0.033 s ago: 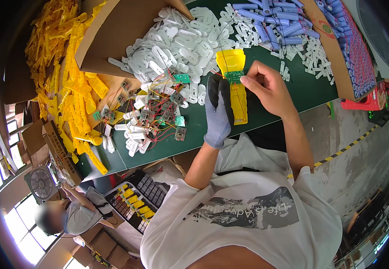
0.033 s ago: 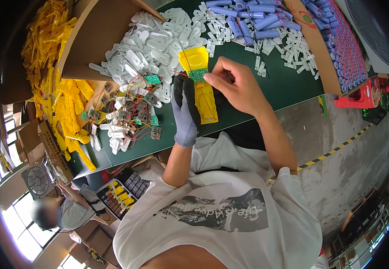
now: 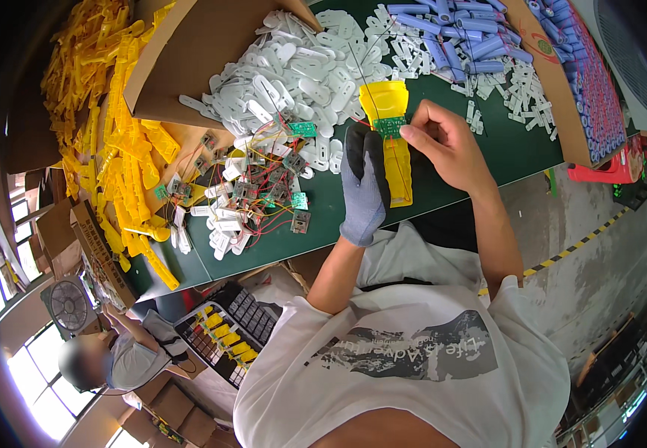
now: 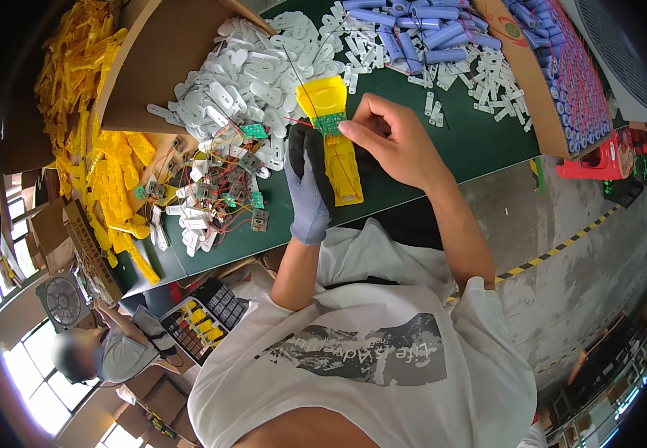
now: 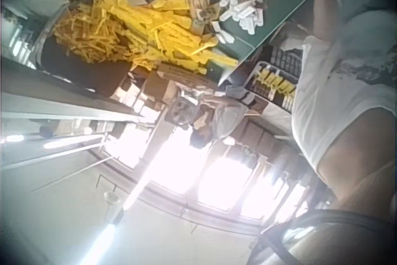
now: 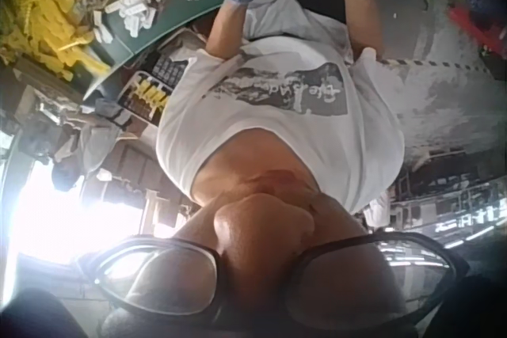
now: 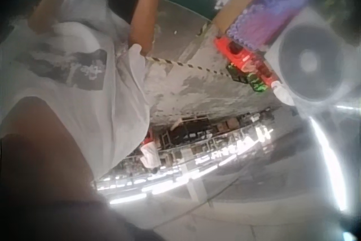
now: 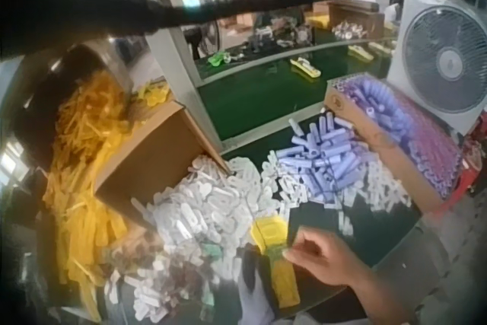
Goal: Assembling components into a yellow plastic housing, likely for an LED light or similar device.
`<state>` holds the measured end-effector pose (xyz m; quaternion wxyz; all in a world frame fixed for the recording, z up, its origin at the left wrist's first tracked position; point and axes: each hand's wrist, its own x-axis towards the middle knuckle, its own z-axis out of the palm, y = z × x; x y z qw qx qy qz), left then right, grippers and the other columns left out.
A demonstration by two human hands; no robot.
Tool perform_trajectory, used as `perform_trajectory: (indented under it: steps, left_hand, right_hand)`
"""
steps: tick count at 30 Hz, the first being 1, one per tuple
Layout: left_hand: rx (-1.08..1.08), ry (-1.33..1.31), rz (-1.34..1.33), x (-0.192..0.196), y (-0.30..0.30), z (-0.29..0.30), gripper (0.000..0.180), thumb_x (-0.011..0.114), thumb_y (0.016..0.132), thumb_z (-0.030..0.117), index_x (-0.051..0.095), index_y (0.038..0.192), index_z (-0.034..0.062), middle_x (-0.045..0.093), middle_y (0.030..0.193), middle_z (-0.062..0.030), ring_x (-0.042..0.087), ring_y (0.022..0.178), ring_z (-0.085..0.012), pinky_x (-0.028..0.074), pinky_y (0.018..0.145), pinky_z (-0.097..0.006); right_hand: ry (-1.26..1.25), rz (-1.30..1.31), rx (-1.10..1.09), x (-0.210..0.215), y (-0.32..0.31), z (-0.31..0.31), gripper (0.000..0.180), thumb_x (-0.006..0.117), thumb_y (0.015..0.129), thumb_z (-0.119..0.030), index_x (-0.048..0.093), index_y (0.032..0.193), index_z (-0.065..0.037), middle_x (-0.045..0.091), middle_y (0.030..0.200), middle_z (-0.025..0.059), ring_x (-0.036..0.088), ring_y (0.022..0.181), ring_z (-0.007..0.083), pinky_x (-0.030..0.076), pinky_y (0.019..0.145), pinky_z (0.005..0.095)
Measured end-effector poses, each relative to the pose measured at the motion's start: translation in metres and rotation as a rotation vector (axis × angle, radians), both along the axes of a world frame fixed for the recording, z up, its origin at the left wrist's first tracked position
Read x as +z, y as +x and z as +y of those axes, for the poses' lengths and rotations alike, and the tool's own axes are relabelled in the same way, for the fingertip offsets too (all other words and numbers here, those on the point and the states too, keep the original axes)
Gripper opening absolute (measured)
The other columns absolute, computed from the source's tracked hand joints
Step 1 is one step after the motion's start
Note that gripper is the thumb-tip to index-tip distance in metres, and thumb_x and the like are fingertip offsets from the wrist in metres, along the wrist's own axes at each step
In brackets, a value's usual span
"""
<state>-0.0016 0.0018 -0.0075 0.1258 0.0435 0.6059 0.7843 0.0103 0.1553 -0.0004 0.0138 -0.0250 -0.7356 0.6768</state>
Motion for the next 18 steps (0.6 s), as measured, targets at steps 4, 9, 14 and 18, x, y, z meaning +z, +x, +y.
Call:
perform_trajectory:
  steps: [4,9,14,18]
  left_hand:
    - [0.041,-0.056,0.115,-0.009,0.005,-0.002,0.027,0.043,0.101,0.019,0.051,0.120,-0.0002,0.057,0.102,-0.0078,0.052,0.091,-0.0122,0.045,0.080,-0.029]
    - [0.103,0.015,0.022,-0.009,0.004,0.001,0.019,0.040,0.102,0.016,0.048,0.113,0.0026,0.054,0.094,-0.0041,0.051,0.082,-0.0076,0.045,0.072,-0.025]
    - [0.063,0.075,-0.067,-0.007,0.005,0.005,0.019,0.041,0.102,0.018,0.048,0.111,0.0037,0.054,0.092,-0.0040,0.051,0.080,-0.0073,0.045,0.070,-0.025]
    - [0.086,0.120,-0.112,-0.003,0.007,0.006,0.017,0.041,0.102,0.018,0.048,0.109,0.0045,0.053,0.089,-0.0033,0.049,0.077,-0.0062,0.044,0.067,-0.024]
  right_hand:
    - [-0.145,-0.082,0.117,-0.005,-0.001,0.000,0.021,0.060,0.094,-0.017,0.051,0.079,-0.005,0.039,0.070,-0.0063,0.031,0.061,0.0012,0.025,0.054,0.0201]
    - [-0.039,-0.079,0.103,-0.006,-0.005,-0.006,0.025,0.060,0.094,-0.023,0.052,0.081,-0.004,0.043,0.067,-0.0056,0.035,0.060,0.0021,0.029,0.053,0.0217]
    - [-0.003,0.034,0.029,-0.014,0.003,-0.008,0.022,0.055,0.096,-0.021,0.053,0.084,-0.002,0.044,0.067,-0.0031,0.036,0.060,0.0042,0.030,0.053,0.0235]
    - [0.132,0.073,-0.046,-0.014,0.008,-0.016,0.021,0.053,0.097,-0.020,0.052,0.086,-0.002,0.046,0.067,0.0016,0.038,0.060,0.0079,0.032,0.053,0.0264]
